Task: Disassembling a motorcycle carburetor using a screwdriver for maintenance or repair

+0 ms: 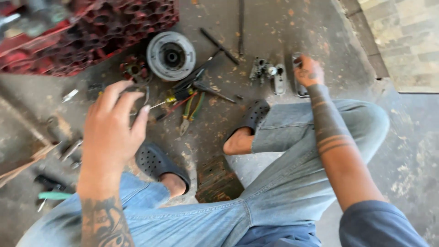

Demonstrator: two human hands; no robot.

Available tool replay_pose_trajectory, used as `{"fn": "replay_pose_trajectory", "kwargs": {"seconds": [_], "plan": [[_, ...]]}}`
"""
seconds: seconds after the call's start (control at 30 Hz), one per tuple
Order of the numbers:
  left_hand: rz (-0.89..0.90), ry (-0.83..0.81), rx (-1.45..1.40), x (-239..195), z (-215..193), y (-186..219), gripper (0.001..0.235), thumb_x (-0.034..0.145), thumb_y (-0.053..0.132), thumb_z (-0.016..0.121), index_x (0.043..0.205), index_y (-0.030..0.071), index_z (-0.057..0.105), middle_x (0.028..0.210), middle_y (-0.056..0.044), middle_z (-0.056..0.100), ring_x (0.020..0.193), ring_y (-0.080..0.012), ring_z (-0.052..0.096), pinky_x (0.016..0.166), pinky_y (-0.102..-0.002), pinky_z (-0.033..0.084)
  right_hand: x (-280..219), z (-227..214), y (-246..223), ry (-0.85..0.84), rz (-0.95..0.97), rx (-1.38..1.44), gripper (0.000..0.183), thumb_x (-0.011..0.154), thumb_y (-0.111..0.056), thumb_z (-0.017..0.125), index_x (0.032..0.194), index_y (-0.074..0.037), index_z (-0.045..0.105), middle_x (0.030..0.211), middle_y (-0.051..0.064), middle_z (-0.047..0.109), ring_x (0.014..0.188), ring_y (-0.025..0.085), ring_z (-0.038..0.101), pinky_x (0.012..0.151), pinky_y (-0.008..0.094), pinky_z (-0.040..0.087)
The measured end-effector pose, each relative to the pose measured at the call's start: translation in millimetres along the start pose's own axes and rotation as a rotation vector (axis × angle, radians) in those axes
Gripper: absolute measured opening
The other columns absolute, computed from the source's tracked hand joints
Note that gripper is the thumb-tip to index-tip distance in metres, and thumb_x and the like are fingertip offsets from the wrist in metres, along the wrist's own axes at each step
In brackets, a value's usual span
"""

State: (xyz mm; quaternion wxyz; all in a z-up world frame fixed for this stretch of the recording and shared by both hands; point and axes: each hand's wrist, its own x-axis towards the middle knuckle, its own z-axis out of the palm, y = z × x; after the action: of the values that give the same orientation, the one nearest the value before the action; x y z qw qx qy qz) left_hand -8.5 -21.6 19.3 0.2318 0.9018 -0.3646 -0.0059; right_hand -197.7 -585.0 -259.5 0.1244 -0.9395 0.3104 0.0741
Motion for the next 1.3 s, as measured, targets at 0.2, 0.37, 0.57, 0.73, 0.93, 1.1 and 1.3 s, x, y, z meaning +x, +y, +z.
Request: {"fn": "replay_pose_trajectory", "kwargs": {"seconds": [0.2,0.37,0.57,0.73,0.93,1.1,1.3], "plan": [[-0.047,-0.106,0.103,-4,18,-18,0.031,0.096,0.016,0.076,0.123,0.001,0.075,0.138,-0.016,0.069,0.109,-0.035,0.07,0.096,-0.045,0.055,5,32,21,-0.06,0.022,0.148,0.034,0.082,-0.018,0.07,0.114,-0.007,0.071,0.104,0.017,0.076,0.089,0.039,0.07,0.08,0.044,0.055],[-0.093,-0.125,0.089,-5,17,-13,0.034,0.094,0.012,0.077,0.125,0.001,0.074,0.138,-0.015,0.068,0.111,-0.0358,0.069,0.093,-0.045,0.055,-7,27,-35,-0.179,-0.013,0.121,0.046,0.088,-0.023,0.069,0.128,-0.003,0.058,0.118,0.023,0.068,0.106,0.043,0.064,0.09,0.049,0.051],[-0.132,-0.144,0.064,-6,11,-8,0.034,0.095,0.013,0.074,0.126,0.0,0.073,0.137,-0.014,0.067,0.111,-0.0363,0.068,0.091,-0.045,0.054,-8,57,-49,-0.189,-0.071,0.015,0.064,0.086,-0.024,0.073,0.142,-0.005,0.045,0.123,0.027,0.06,0.107,0.048,0.064,0.087,0.054,0.052],[-0.11,-0.124,0.099,-14,10,-14,0.034,0.095,0.014,0.075,0.126,0.001,0.073,0.138,-0.012,0.067,0.107,-0.0334,0.067,0.099,-0.047,0.05,-6,52,-56,-0.213,-0.12,0.091,0.056,0.087,-0.016,0.073,0.137,-0.002,0.051,0.116,0.027,0.069,0.105,0.048,0.066,0.087,0.054,0.052],[-0.128,-0.138,0.114,-19,11,-19,0.034,0.096,0.016,0.074,0.126,0.002,0.073,0.137,-0.011,0.067,0.112,-0.0316,0.066,0.105,-0.047,0.046,-5,50,-66,-0.214,-0.065,0.063,0.05,0.088,-0.013,0.075,0.132,-0.002,0.054,0.107,0.026,0.071,0.097,0.048,0.069,0.08,0.056,0.055],[-0.098,-0.108,0.124,-20,9,-19,0.034,0.096,0.015,0.074,0.126,0.001,0.073,0.134,-0.011,0.068,0.114,-0.0303,0.066,0.108,-0.044,0.044,-4,50,-69,-0.132,-0.065,0.12,0.038,0.084,-0.015,0.078,0.115,0.0,0.063,0.109,0.021,0.073,0.097,0.045,0.069,0.083,0.051,0.054],[-0.14,-0.077,0.107,-18,3,-15,0.033,0.095,0.015,0.074,0.125,0.001,0.072,0.126,-0.009,0.072,0.108,-0.0263,0.067,0.115,-0.047,0.039,3,66,-68,-0.184,0.121,0.174,0.058,0.084,-0.023,0.076,0.126,-0.001,0.043,0.11,0.034,0.064,0.097,0.055,0.065,0.082,0.06,0.053]]}}
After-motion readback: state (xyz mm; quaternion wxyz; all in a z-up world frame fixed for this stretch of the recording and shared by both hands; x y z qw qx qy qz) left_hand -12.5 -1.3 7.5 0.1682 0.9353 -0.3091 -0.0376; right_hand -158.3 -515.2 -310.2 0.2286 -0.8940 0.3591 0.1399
